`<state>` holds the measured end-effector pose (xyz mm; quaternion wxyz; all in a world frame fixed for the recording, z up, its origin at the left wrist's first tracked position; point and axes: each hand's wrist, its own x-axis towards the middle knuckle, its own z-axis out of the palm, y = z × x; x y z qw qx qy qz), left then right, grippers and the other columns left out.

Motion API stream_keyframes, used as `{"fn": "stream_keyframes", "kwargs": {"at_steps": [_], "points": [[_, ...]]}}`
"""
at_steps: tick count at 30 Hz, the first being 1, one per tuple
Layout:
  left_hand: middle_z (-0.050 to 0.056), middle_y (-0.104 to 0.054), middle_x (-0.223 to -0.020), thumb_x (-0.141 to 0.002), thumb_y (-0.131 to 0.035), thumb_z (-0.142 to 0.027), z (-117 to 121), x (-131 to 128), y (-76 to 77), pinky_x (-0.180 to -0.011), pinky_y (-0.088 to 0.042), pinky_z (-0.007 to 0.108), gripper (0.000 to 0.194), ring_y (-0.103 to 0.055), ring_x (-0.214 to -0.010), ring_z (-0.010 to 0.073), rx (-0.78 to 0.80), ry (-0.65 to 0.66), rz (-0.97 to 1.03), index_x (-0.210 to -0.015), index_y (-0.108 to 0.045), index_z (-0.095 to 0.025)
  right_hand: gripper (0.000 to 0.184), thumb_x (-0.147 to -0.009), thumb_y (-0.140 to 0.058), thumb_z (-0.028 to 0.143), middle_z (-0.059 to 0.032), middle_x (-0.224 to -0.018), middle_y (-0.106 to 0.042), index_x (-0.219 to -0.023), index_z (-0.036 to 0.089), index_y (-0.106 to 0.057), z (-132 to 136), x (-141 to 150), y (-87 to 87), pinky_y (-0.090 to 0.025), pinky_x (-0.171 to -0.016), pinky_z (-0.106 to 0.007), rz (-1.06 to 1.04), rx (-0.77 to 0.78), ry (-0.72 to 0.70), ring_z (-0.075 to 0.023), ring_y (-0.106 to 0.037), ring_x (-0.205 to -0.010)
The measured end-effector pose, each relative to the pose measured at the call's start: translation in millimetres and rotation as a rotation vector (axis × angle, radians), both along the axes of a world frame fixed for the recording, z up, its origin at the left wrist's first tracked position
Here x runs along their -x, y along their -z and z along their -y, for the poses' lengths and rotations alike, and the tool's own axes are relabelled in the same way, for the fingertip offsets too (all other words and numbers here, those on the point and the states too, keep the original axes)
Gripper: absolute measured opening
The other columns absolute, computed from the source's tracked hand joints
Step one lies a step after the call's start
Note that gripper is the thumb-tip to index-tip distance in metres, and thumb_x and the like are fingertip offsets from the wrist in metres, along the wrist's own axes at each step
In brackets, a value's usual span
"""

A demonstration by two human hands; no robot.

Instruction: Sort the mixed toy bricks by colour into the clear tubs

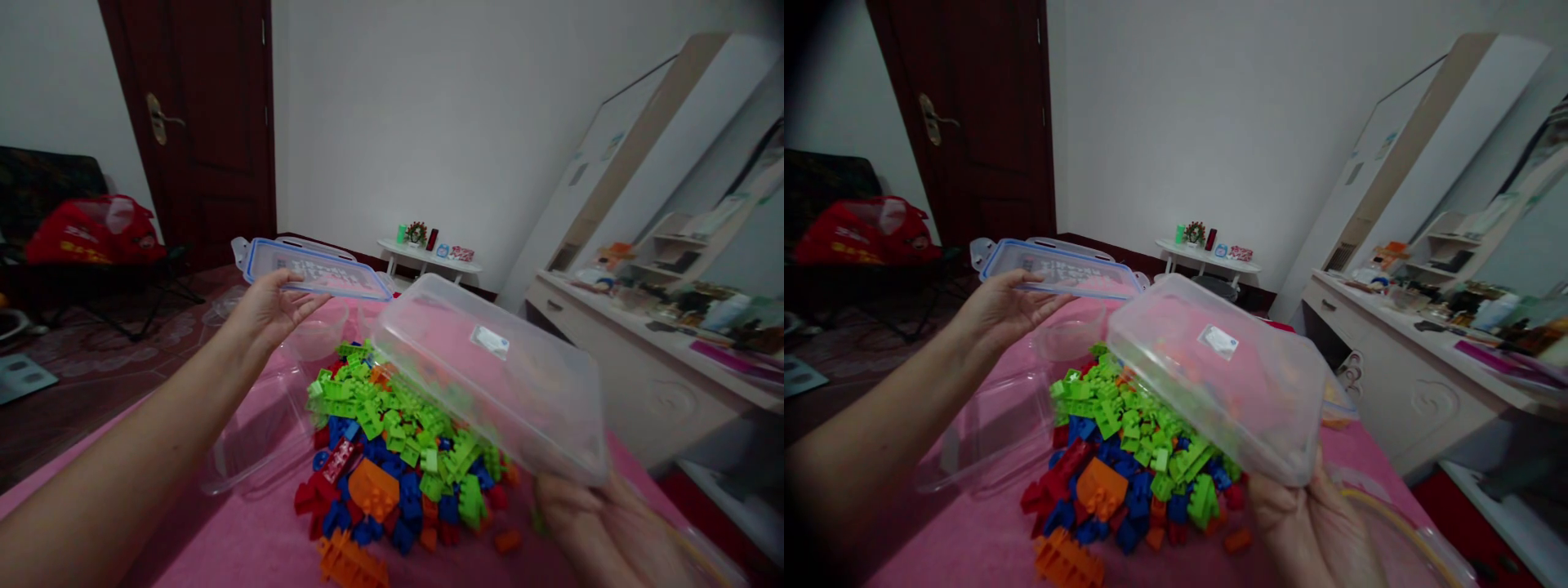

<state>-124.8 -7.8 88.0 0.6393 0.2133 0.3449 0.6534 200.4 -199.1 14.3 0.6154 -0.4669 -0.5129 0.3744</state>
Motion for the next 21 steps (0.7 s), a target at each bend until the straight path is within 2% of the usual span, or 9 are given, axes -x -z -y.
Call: {"fn": "stream_keyframes", "kwargs": {"at_steps": [4,7,9,11,14,16,19,21], "points": [[0.013,-0.061,-0.091,-0.063,-0.049,-0.003,1.1,-0.6,-1.7,-0.068,-0.06,0.028,0.02,-0.065,-0.093,0.0233,-0.002,-0.024,0.017,-0.077,-0.045,-0.017,0.017,-0.08,-0.058,0.047,-0.0032,-0.076,-0.063,-0.084,0.032,-0.062,-23.2,-32.2,-28.7,-0.045,-0.048,-0.033,0.103,-0.144,0.101,-0.0191,-0.056,-0.063],[0.012,-0.061,-0.09,-0.063,-0.05,-0.003,1.6,-1.0,-1.8,-0.068,-0.06,0.028,0.021,-0.065,-0.094,0.0235,-0.005,-0.014,0.028,-0.079,-0.045,-0.017,0.02,-0.075,-0.064,0.046,-0.0003,-0.072,-0.059,-0.079,0.027,-0.058,-63.6,-47.0,-44.1,-0.048,-0.055,-0.031,0.113,-0.219,0.207,-0.0161,-0.055,-0.063],[0.013,-0.061,-0.091,-0.064,-0.05,-0.004,1.0,-0.4,-1.1,-0.067,-0.06,0.029,0.021,-0.065,-0.093,0.0244,-0.015,-0.003,0.024,-0.079,-0.045,-0.017,0.024,-0.073,-0.066,0.042,0.0027,-0.07,-0.055,-0.077,0.023,-0.053,-96.2,-50.9,-47.6,-0.05,-0.057,-0.029,0.108,-0.157,0.27,-0.0122,-0.053,-0.059],[0.014,-0.061,-0.091,-0.065,-0.05,-0.004,-0.1,0.5,-0.2,-0.065,-0.06,0.029,0.019,-0.065,-0.092,0.025,-0.022,0.005,0.016,-0.078,-0.045,-0.016,0.024,-0.074,-0.064,0.041,0.0029,-0.07,-0.053,-0.079,0.02,-0.052,-128.6,-53.8,-44.8,-0.049,-0.055,-0.027,0.252,-0.063,0.27,-0.0111,-0.052,-0.058],[0.015,-0.061,-0.092,-0.066,-0.048,-0.004,-1.7,1.5,1.0,-0.064,-0.06,0.03,0.016,-0.066,-0.089,0.025,-0.038,0.009,0.002,-0.076,-0.046,-0.016,0.018,-0.08,-0.051,0.036,0.0002,-0.072,-0.054,-0.081,0.018,-0.052,-169.6,-61.8,-30.6,-0.047,-0.055,-0.026,0.742,0.018,0.22,-0.0132,-0.054,-0.062],[0.015,-0.061,-0.093,-0.066,-0.048,-0.003,-2.4,1.4,1.7,-0.063,-0.06,0.03,0.016,-0.066,-0.087,0.0244,-0.053,0.013,-0.005,-0.075,-0.045,-0.015,0.012,-0.078,-0.05,0.028,-0.001,-0.071,-0.056,-0.075,0.017,-0.053,-188.5,-68.6,-16.9,-0.046,-0.061,-0.027,1.019,0.039,0.204,-0.0149,-0.055,-0.067],[0.014,-0.061,-0.092,-0.065,-0.048,-0.002,-3.2,0.5,2.7,-0.063,-0.061,0.03,0.017,-0.066,-0.084,0.0225,-0.063,0.023,-0.011,-0.076,-0.046,-0.015,0.003,-0.07,-0.055,0.016,-0.0046,-0.074,-0.063,-0.069,0.016,-0.058,-202.9,-75.0,3.9,-0.044,-0.075,-0.03,1.169,0.077,0.204,-0.0184,-0.058,-0.077],[0.013,-0.06,-0.09,-0.064,-0.048,-0.001,-3.3,-0.3,2.8,-0.061,-0.06,0.029,0.019,-0.066,-0.081,0.0216,-0.055,0.025,-0.008,-0.077,-0.046,-0.015,0.013,-0.067,-0.054,0.009,-0.0084,-0.084,-0.067,-0.074,0.015,-0.063,-204.3,-73.7,13.0,-0.041,-0.081,-0.03,1.22,0.119,0.227,-0.0205,-0.059,-0.087]]}}
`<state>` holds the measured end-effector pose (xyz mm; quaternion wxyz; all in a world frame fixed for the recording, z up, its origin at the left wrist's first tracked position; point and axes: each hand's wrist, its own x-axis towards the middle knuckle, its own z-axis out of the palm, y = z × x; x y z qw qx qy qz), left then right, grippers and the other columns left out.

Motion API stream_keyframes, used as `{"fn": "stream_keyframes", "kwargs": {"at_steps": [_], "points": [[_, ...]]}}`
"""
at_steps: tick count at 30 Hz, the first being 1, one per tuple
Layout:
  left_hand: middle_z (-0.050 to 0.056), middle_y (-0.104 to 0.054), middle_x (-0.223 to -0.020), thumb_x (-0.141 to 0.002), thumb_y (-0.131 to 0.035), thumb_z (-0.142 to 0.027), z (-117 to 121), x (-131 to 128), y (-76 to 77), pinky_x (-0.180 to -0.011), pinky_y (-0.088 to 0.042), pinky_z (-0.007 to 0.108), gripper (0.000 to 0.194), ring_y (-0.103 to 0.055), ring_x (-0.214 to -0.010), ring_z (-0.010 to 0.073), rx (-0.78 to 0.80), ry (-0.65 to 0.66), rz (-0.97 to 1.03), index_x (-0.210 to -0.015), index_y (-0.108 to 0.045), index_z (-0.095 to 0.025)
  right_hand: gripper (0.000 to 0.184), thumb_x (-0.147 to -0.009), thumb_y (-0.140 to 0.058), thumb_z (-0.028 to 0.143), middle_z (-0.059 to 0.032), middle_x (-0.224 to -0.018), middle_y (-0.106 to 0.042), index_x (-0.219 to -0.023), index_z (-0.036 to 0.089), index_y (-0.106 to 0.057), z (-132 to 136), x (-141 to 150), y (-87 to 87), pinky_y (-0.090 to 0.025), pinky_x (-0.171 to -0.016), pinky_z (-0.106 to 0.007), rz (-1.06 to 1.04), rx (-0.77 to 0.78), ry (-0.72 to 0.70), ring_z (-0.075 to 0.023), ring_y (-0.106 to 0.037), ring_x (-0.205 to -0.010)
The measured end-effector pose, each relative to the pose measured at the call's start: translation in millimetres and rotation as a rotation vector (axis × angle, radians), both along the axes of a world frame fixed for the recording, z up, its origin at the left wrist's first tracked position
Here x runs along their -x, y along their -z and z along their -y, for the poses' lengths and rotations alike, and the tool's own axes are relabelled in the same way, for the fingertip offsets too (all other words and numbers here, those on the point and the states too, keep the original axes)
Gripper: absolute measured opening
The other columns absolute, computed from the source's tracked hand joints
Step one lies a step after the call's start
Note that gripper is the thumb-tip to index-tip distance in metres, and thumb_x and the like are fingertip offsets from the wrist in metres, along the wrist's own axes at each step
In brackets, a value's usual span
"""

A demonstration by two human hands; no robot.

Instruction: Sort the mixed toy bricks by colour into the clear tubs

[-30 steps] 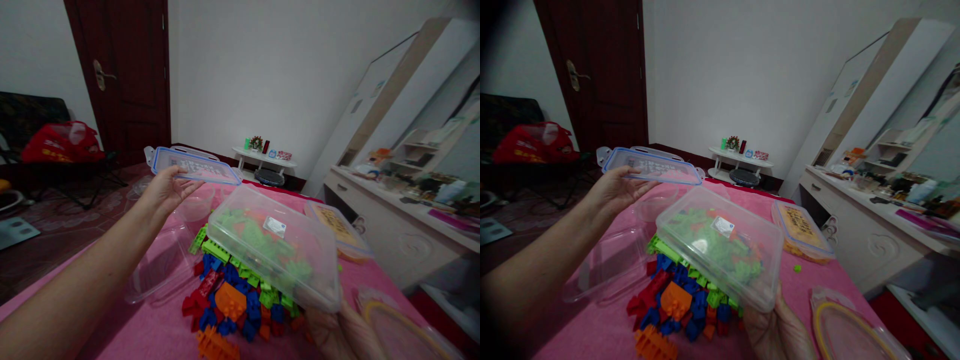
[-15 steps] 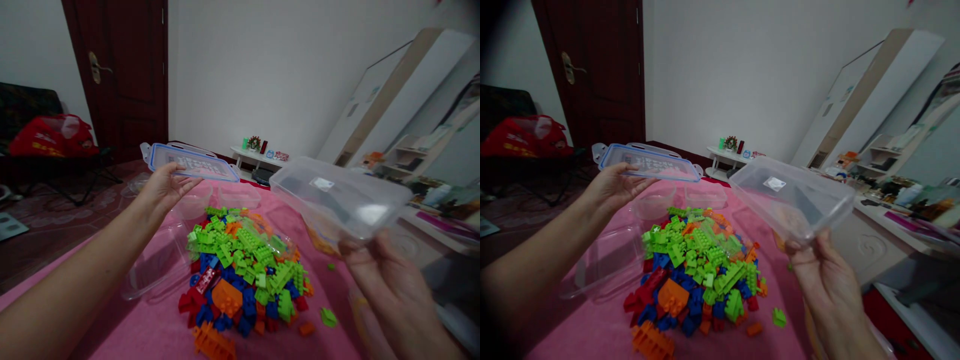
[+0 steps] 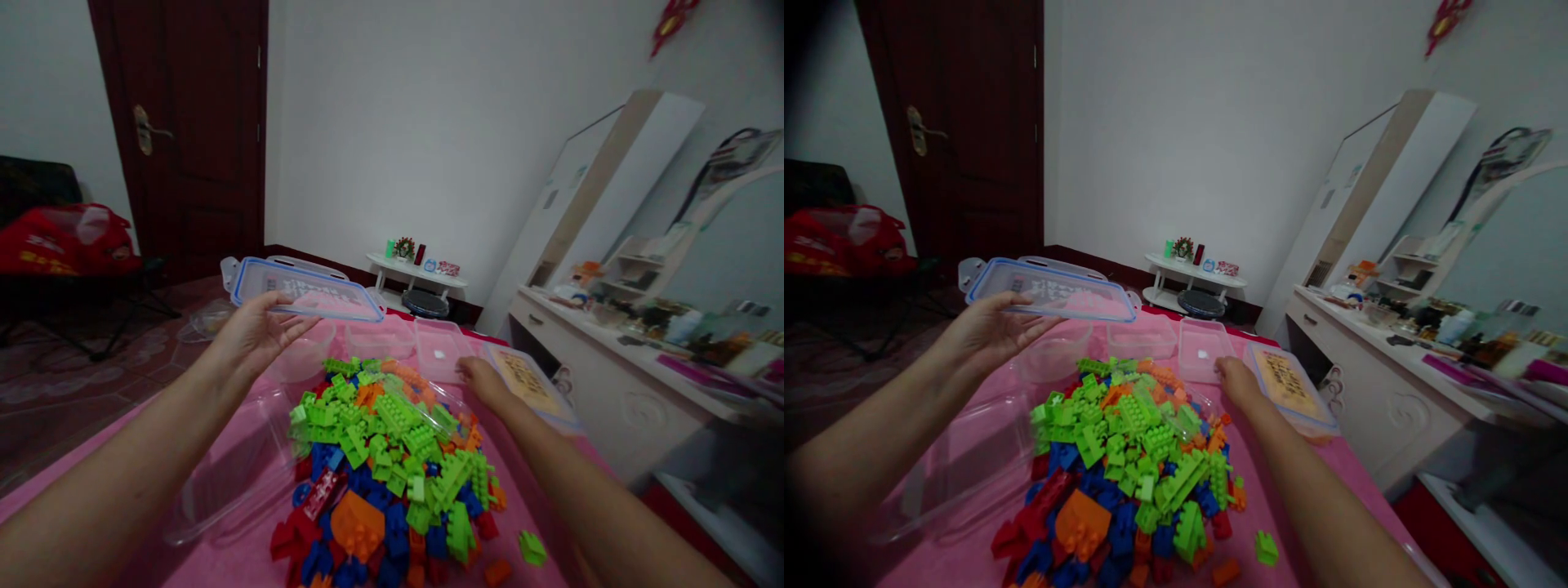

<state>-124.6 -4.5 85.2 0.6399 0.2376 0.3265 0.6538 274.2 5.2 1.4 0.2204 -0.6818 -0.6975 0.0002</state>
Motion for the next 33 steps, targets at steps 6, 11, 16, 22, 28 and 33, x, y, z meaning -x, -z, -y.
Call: {"fn": "stream_keyframes", "kwargs": {"at_steps": [6,11,16,22,28,33], "points": [[0.014,-0.059,-0.09,-0.063,-0.049,-0.001,3.6,-1.4,-3.6,-0.063,-0.061,0.029,0.02,-0.065,-0.085,0.0226,0.049,-0.016,0.019,-0.078,-0.047,-0.015,0.027,-0.083,-0.047,0.028,-0.0106,-0.104,-0.067,-0.099,0.018,-0.066,23.8,30.8,-14.5,-0.039,-0.083,-0.032,0.079,0.009,0.106,-0.0233,-0.059,-0.098],[0.015,-0.06,-0.095,-0.062,-0.05,-0.002,4.6,-0.7,-4.8,-0.067,-0.06,0.031,0.023,-0.064,-0.09,0.0233,0.034,-0.002,0.03,-0.081,-0.048,-0.015,0.053,-0.077,-0.05,0.061,-0.011,-0.094,-0.07,-0.1,0.018,-0.068,47.6,52.5,-22.7,-0.041,-0.069,-0.031,0.036,0.272,0.071,-0.0237,-0.062,-0.084],[0.011,-0.059,-0.085,-0.064,-0.049,-0.003,4.7,3.4,-6.0,-0.065,-0.06,0.03,0.019,-0.065,-0.082,0.0202,-0.028,-0.005,0.027,-0.077,-0.046,-0.016,0.045,-0.067,-0.063,0.053,-0.0063,-0.071,-0.064,-0.082,0.011,-0.069,56.2,53.1,-21.6,-0.039,-0.057,-0.026,-0.392,0.33,-0.055,-0.0156,-0.056,-0.063],[0.011,-0.06,-0.08,-0.065,-0.049,-0.005,4.2,9.4,-7.4,-0.065,-0.06,0.03,0.015,-0.065,-0.081,0.0206,-0.052,-0.006,0.04,-0.074,-0.047,-0.016,0.043,-0.061,-0.075,0.044,0.0031,-0.06,-0.052,-0.087,0.012,-0.066,75.8,72.1,-42.8,-0.032,-0.042,-0.019,-0.932,0.079,0.06,-0.0064,-0.041,-0.048],[0.011,-0.062,-0.078,-0.063,-0.051,-0.006,6.0,11.5,-9.4,-0.068,-0.06,0.029,0.017,-0.066,-0.081,0.0202,-0.077,0.006,0.07,-0.076,-0.048,-0.016,0.049,-0.059,-0.08,0.032,0.0011,-0.074,-0.06,-0.102,0.018,-0.062,100.4,104.1,-50.4,-0.04,-0.041,-0.016,-1.272,0.103,0.011,-0.0057,-0.047,-0.051],[0.011,-0.062,-0.082,-0.063,-0.052,-0.006,11.5,15.5,-16.4,-0.071,-0.059,0.031,0.019,-0.066,-0.083,0.0208,-0.105,0.024,0.091,-0.079,-0.049,-0.015,0.044,-0.066,-0.076,0.026,-0.0019,-0.083,-0.063,-0.105,0.017,-0.059,114.3,151.2,-52.4,-0.049,-0.05,-0.018,-1.349,0.331,-0.142,-0.0075,-0.055,-0.058]]}}
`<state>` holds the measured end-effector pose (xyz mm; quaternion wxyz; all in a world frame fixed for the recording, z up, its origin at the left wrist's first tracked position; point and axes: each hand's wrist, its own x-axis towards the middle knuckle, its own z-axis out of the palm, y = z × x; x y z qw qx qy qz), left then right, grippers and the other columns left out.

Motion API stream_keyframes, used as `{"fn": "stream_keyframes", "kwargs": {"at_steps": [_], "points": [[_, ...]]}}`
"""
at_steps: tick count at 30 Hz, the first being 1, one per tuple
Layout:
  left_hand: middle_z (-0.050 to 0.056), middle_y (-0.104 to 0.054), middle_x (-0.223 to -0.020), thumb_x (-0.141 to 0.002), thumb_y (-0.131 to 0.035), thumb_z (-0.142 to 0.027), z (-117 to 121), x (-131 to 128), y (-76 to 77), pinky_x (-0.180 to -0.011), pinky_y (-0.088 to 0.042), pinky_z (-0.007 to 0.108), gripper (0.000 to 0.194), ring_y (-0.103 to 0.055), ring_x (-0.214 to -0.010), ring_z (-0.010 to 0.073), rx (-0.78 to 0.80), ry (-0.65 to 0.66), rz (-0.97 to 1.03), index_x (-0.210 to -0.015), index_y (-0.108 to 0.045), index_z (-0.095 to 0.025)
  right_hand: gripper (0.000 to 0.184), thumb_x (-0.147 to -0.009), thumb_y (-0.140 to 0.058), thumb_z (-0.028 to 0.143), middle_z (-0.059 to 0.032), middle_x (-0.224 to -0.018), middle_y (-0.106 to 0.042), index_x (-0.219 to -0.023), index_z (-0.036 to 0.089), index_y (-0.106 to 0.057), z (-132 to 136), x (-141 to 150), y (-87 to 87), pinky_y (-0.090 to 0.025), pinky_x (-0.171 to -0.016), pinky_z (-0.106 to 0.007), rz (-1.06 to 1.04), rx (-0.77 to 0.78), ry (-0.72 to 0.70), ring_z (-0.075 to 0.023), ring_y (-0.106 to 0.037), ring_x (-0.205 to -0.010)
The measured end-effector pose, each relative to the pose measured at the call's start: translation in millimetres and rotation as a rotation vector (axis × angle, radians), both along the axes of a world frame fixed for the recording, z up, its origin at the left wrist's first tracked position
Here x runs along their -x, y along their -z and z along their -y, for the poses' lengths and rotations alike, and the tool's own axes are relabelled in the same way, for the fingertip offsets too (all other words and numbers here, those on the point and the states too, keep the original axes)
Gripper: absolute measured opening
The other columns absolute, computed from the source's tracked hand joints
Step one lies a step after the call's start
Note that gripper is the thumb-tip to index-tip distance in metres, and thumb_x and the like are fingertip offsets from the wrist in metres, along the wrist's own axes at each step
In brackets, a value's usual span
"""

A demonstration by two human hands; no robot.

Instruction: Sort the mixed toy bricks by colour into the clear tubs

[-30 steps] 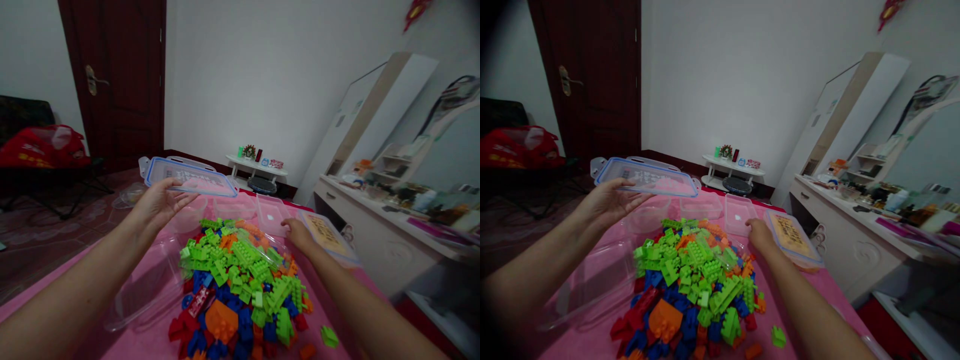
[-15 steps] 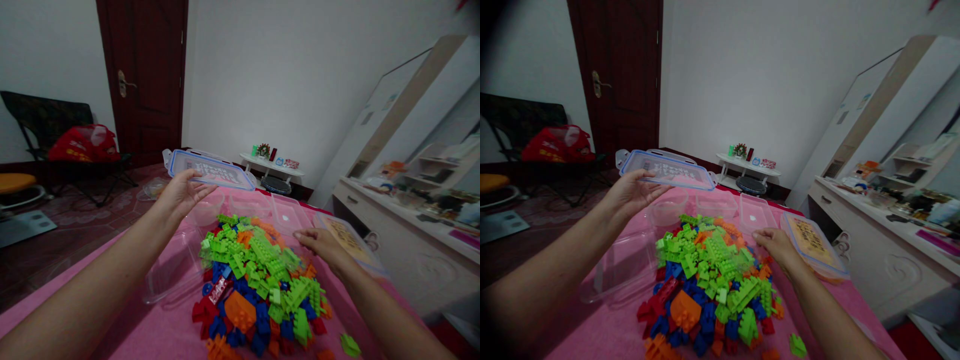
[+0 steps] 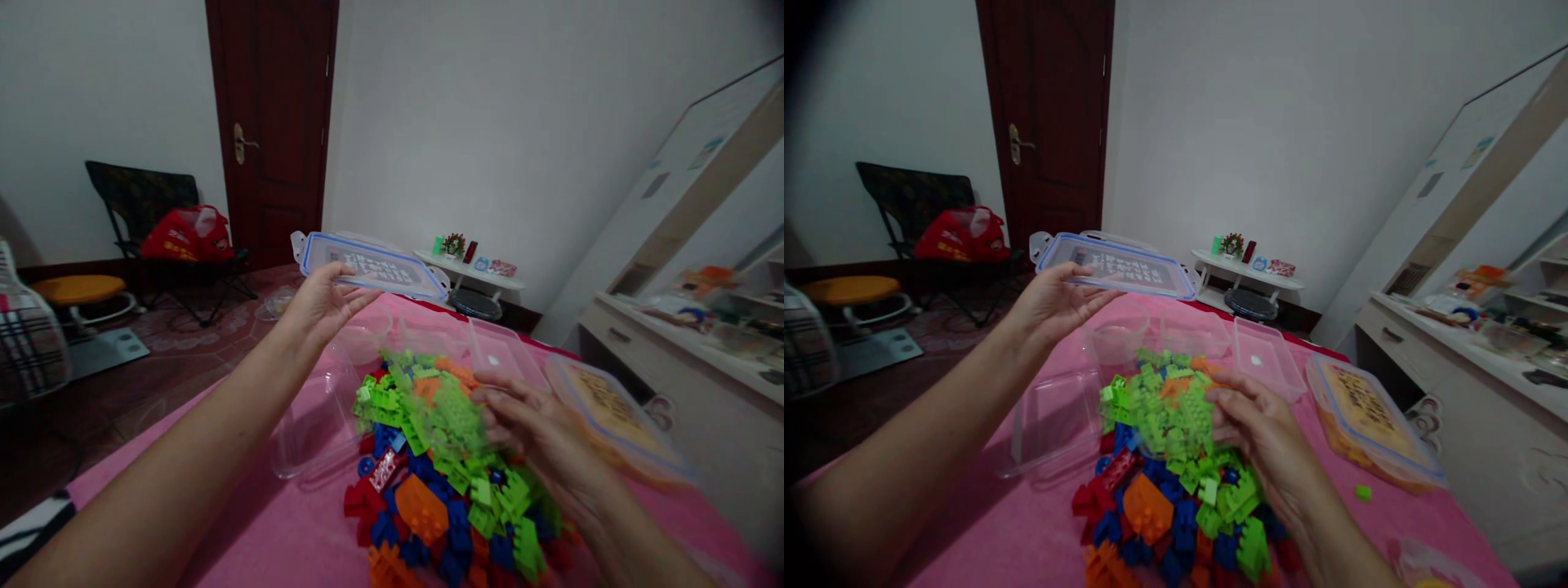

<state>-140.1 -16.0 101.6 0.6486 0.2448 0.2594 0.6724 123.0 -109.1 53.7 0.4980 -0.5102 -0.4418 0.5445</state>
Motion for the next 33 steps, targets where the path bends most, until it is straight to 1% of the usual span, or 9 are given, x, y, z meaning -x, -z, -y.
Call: {"fn": "stream_keyframes", "kwargs": {"at_steps": [4,7,12,16,19,22,25,28,33], "points": [[0.013,-0.063,-0.093,-0.065,-0.052,-0.006,10.3,4.1,-10.1,-0.072,-0.06,0.03,0.025,-0.066,-0.088,0.0215,-0.042,0.035,0.006,-0.089,-0.051,-0.014,0.037,-0.069,-0.071,0.027,0.0003,-0.075,-0.061,-0.102,0.015,-0.058,-0.9,55.9,4.6,-0.051,-0.054,-0.021,0.053,-0.004,-0.177,-0.0091,-0.057,-0.058],[0.014,-0.063,-0.098,-0.066,-0.05,-0.005,20.3,5.0,-19.1,-0.07,-0.06,0.028,0.032,-0.066,-0.092,0.0231,-0.073,0.072,0.01,-0.097,-0.052,-0.012,0.033,-0.068,-0.068,0.024,0.0,-0.081,-0.061,-0.098,0.015,-0.056,-12.4,93.2,11.3,-0.05,-0.055,-0.022,0.056,-0.037,-0.275,-0.0094,-0.06,-0.059],[0.014,-0.064,-0.1,-0.067,-0.05,-0.005,30.4,3.5,-27.3,-0.068,-0.06,0.029,0.04,-0.065,-0.095,0.0261,-0.06,0.082,0.034,-0.107,-0.052,-0.013,0.041,-0.064,-0.062,0.015,0.0004,-0.088,-0.062,-0.103,0.017,-0.051,-35.7,131.3,26.4,-0.05,-0.054,-0.022,-0.017,-0.031,-0.361,-0.0071,-0.06,-0.054],[0.015,-0.063,-0.102,-0.068,-0.049,-0.005,30.8,3.5,-27.2,-0.068,-0.06,0.026,0.038,-0.065,-0.095,0.0253,-0.048,0.072,0.028,-0.105,-0.052,-0.013,0.053,-0.059,-0.059,0.007,-0.0019,-0.095,-0.062,-0.109,0.017,-0.048,-44.7,133.1,33.2,-0.052,-0.059,-0.025,0.001,-0.034,-0.384,-0.0102,-0.064,-0.06],[0.013,-0.063,-0.103,-0.068,-0.05,-0.004,28.7,4.5,-25.1,-0.07,-0.06,0.027,0.038,-0.065,-0.094,0.0236,-0.06,0.059,0.031,-0.104,-0.051,-0.014,0.045,-0.059,-0.059,0.007,-0.0015,-0.088,-0.062,-0.103,0.016,-0.052,-47.1,116.8,32.5,-0.052,-0.064,-0.027,0.068,-0.079,-0.285,-0.0128,-0.066,-0.067],[0.012,-0.063,-0.102,-0.066,-0.052,-0.004,25.9,5.7,-22.1,-0.074,-0.06,0.031,0.04,-0.065,-0.094,0.024,-0.097,0.057,0.042,-0.104,-0.051,-0.015,0.036,-0.059,-0.06,0.008,-0.0031,-0.083,-0.064,-0.094,0.015,-0.054,-48.8,100.3,28.0,-0.052,-0.071,-0.028,0.091,-0.028,-0.168,-0.0156,-0.067,-0.075],[0.013,-0.062,-0.102,-0.066,-0.052,-0.004,24.3,6.1,-20.5,-0.075,-0.06,0.032,0.04,-0.065,-0.095,0.0252,-0.109,0.073,0.047,-0.104,-0.051,-0.014,0.032,-0.06,-0.058,0.007,-0.0046,-0.084,-0.067,-0.091,0.014,-0.056,-49.3,100.3,27.4,-0.052,-0.078,-0.031,0.062,-0.003,-0.157,-0.0165,-0.068,-0.078],[0.014,-0.062,-0.103,-0.066,-0.052,-0.004,25.2,5.9,-21.7,-0.075,-0.06,0.034,0.04,-0.065,-0.096,0.0265,-0.098,0.079,0.052,-0.104,-0.051,-0.013,0.026,-0.064,-0.053,0.008,-0.005,-0.087,-0.068,-0.087,0.014,-0.061,-49.7,117.0,37.8,-0.051,-0.083,-0.034,0.113,-0.117,-0.186,-0.0177,-0.066,-0.084],[0.013,-0.062,-0.105,-0.069,-0.052,-0.005,28.0,6.9,-25.1,-0.075,-0.06,0.033,0.037,-0.063,-0.1,0.027,-0.081,0.068,0.051,-0.106,-0.051,-0.014,0.039,-0.063,-0.041,-0.004,-0.0048,-0.096,-0.068,-0.085,0.015,-0.067,-51.2,142.8,57.7,-0.042,-0.096,-0.035,0.514,-0.393,-0.149,-0.0164,-0.059,-0.099]]}}
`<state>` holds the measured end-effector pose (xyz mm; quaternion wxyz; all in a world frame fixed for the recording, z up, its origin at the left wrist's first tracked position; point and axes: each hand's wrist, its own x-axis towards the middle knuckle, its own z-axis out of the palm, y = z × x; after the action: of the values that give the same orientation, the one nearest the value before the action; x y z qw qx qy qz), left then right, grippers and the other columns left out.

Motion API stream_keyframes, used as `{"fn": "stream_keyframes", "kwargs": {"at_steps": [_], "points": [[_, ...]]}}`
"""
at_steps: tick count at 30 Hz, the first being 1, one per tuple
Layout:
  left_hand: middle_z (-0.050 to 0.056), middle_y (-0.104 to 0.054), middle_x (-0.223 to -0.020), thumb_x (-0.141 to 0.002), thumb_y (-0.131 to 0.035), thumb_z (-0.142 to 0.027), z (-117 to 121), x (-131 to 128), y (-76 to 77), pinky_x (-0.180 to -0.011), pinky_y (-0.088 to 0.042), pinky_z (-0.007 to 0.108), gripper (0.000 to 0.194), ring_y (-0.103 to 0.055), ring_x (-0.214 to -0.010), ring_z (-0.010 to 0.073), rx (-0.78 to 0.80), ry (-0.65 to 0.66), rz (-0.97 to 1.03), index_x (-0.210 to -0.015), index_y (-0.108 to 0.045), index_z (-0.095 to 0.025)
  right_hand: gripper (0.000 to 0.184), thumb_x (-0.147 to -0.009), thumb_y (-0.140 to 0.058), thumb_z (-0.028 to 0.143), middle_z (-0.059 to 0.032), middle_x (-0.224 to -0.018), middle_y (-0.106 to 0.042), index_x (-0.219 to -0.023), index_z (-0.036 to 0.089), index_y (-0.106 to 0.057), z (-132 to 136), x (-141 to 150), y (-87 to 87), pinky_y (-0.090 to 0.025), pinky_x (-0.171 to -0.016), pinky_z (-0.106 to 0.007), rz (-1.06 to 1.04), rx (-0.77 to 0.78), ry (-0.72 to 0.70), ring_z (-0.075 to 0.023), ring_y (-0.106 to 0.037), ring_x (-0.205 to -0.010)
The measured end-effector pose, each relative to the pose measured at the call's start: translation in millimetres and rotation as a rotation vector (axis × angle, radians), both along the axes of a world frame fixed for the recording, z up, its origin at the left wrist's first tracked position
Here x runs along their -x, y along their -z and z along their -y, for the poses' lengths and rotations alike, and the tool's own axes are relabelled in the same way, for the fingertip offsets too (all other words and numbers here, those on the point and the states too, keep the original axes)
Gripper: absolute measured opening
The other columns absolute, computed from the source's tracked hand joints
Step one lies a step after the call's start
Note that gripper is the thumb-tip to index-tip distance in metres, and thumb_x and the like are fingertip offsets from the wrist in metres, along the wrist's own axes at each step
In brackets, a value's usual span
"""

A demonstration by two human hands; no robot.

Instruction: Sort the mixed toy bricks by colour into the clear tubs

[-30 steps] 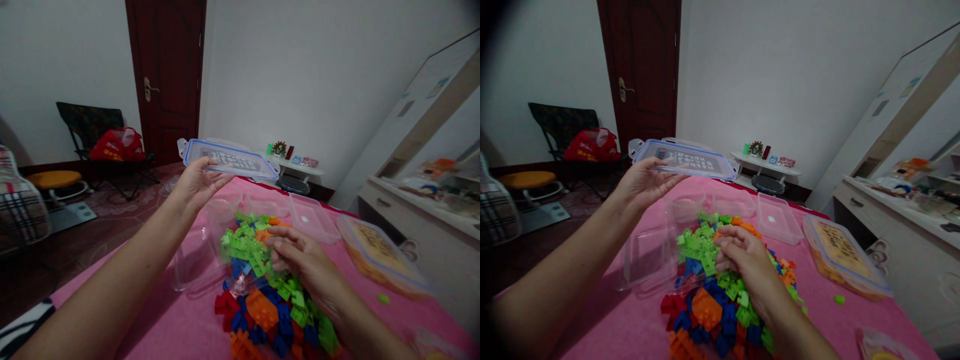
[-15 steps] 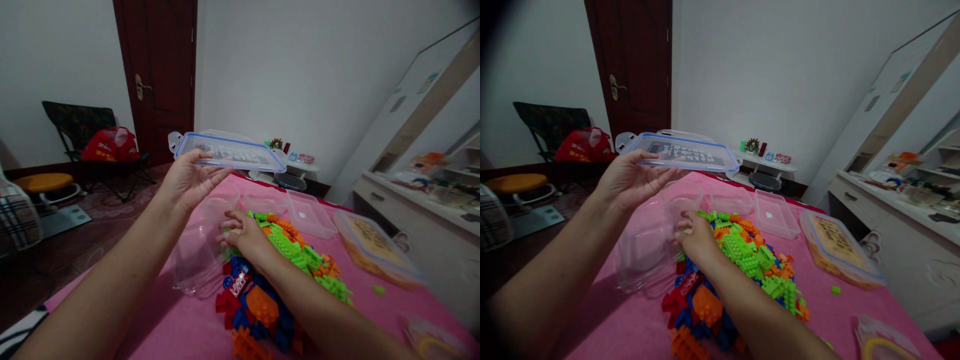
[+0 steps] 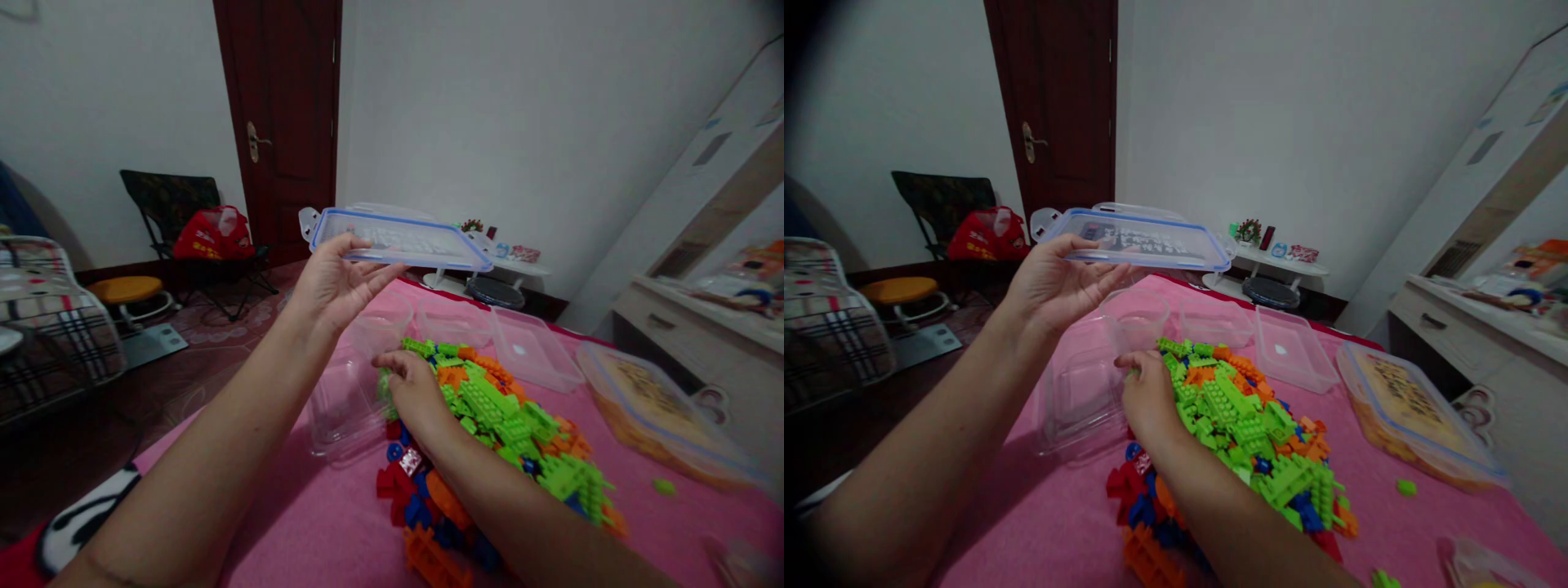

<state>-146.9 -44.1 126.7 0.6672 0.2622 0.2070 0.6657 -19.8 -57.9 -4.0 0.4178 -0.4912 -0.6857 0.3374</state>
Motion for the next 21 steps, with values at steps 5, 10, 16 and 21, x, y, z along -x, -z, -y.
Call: {"fn": "stream_keyframes", "kwargs": {"at_steps": [5,10,16,21], "points": [[0.012,-0.062,-0.106,-0.07,-0.053,-0.005,-1.0,0.2,1.6,-0.079,-0.059,0.035,0.038,-0.062,-0.103,0.0279,-0.004,-0.003,0.003,-0.106,-0.051,-0.016,0.045,-0.068,-0.042,-0.005,-0.0075,-0.108,-0.066,-0.101,0.013,-0.067,13.3,2.4,-10.3,-0.04,-0.097,-0.031,0.256,-0.029,-0.119,-0.017,-0.057,-0.105],[0.011,-0.062,-0.105,-0.07,-0.054,-0.006,-1.8,-1.1,2.7,-0.082,-0.058,0.035,0.038,-0.062,-0.103,0.0271,0.008,0.008,-0.015,-0.106,-0.051,-0.016,0.042,-0.075,-0.047,0.004,-0.0074,-0.113,-0.065,-0.11,0.017,-0.066,35.0,4.2,-23.3,-0.037,-0.098,-0.031,0.414,-0.092,-0.206,-0.0185,-0.055,-0.11],[0.012,-0.062,-0.105,-0.069,-0.05,-0.005,-2.1,-0.6,3.5,-0.074,-0.06,0.03,0.037,-0.062,-0.104,0.0272,-0.019,0.025,-0.024,-0.105,-0.05,-0.015,0.04,-0.082,-0.048,0.017,-0.0081,-0.109,-0.066,-0.118,0.024,-0.063,39.9,-1.0,-29.9,-0.04,-0.091,-0.037,0.612,-0.1,-0.178,-0.0234,-0.059,-0.104],[0.013,-0.062,-0.104,-0.068,-0.05,-0.005,-2.5,-1.3,4.6,-0.074,-0.06,0.032,0.037,-0.063,-0.102,0.0274,-0.019,0.03,-0.024,-0.104,-0.051,-0.014,0.051,-0.082,-0.047,0.014,-0.0114,-0.107,-0.065,-0.133,0.017,-0.048,36.6,-2.6,-35.8,-0.04,-0.086,-0.036,0.497,-0.146,-0.115,-0.0235,-0.058,-0.098]]}}
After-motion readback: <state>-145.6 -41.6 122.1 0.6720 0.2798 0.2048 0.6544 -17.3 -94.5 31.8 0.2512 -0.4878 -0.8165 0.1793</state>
